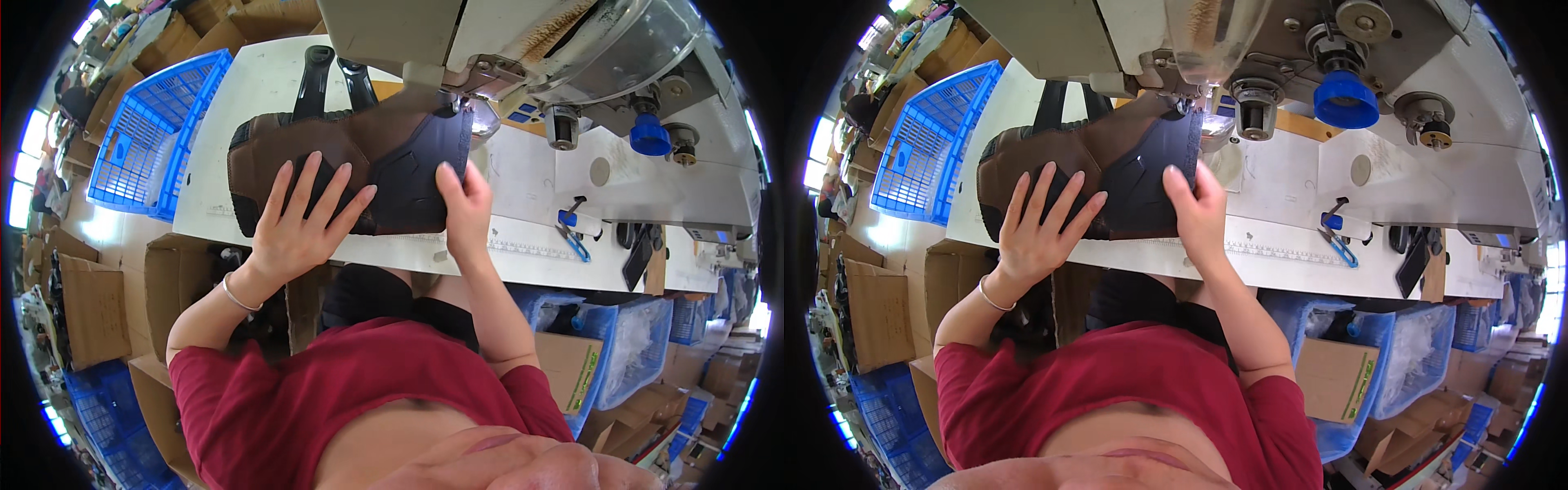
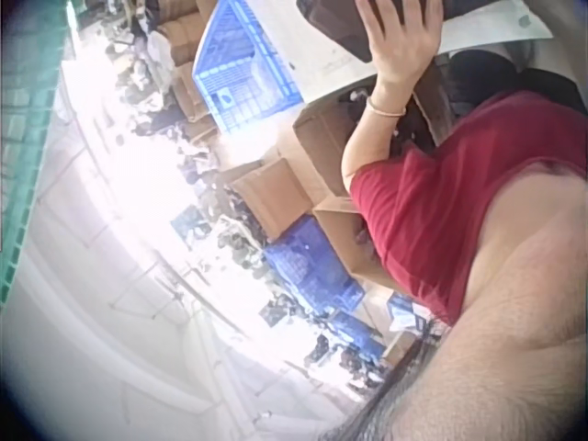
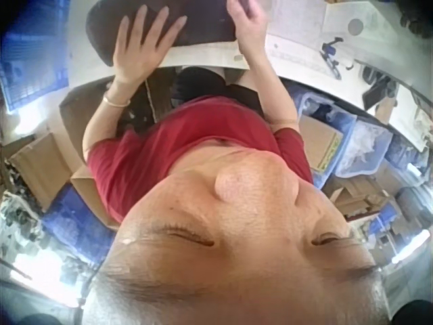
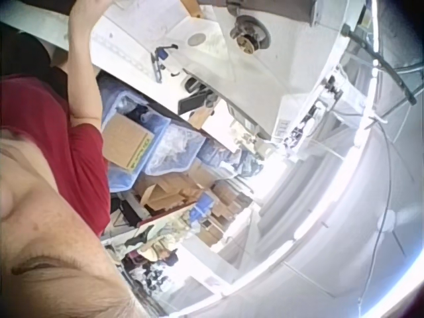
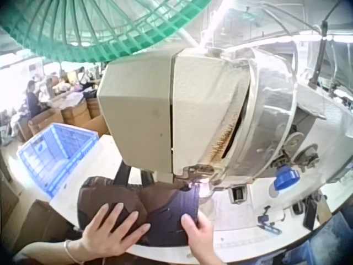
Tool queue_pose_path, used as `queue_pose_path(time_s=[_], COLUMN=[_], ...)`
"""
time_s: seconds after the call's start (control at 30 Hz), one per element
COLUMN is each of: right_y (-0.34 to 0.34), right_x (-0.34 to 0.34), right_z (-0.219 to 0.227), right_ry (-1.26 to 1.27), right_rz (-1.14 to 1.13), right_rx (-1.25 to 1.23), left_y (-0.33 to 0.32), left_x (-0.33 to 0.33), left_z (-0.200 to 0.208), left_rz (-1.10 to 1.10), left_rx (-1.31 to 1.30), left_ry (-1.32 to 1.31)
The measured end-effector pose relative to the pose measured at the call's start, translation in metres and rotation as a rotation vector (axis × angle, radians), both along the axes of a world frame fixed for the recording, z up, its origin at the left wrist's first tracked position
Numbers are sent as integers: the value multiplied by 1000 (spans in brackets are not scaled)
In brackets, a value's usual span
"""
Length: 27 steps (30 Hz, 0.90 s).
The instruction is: The person sews shoe upper components using a sewing machine, guiding and rotating the material under the needle, then picks up another shoe component from a box and stitches it.
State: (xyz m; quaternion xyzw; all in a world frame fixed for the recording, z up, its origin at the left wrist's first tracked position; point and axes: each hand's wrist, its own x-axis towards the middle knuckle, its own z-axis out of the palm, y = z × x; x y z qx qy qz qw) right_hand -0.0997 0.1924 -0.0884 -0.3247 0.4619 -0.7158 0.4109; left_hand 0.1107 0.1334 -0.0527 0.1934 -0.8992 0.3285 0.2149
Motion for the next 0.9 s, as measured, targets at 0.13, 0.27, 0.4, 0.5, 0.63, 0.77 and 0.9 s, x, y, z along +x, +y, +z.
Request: queue_pose_path(time_s=[0.13, 0.27, 0.4, 0.5, 0.63, 0.77, 0.9], right_y=[29, 34, 33, 32, 24, 16, 6], right_x=[6, 8, 11, 7, 1, -8, -9], right_z=[-37, -38, -33, -28, -25, -19, -8], right_ry=[255, 233, 186, 170, 123, 126, 107], right_rz=[25, 45, 21, 11, 1, 13, 16], right_rx=[-8, -22, -30, -27, -12, 15, 17], left_y=[-2, -4, -6, -4, -9, -16, -28], left_x=[1, 7, 12, 7, 0, -9, -16], left_z=[-1, -8, -5, -4, -1, 10, 14], left_rz=[1, -68, -249, -229, -217, -220, -232], left_rx=[12, -63, -21, -21, -19, 23, 69], left_ry=[-16, -16, 46, 73, 86, 121, 170])
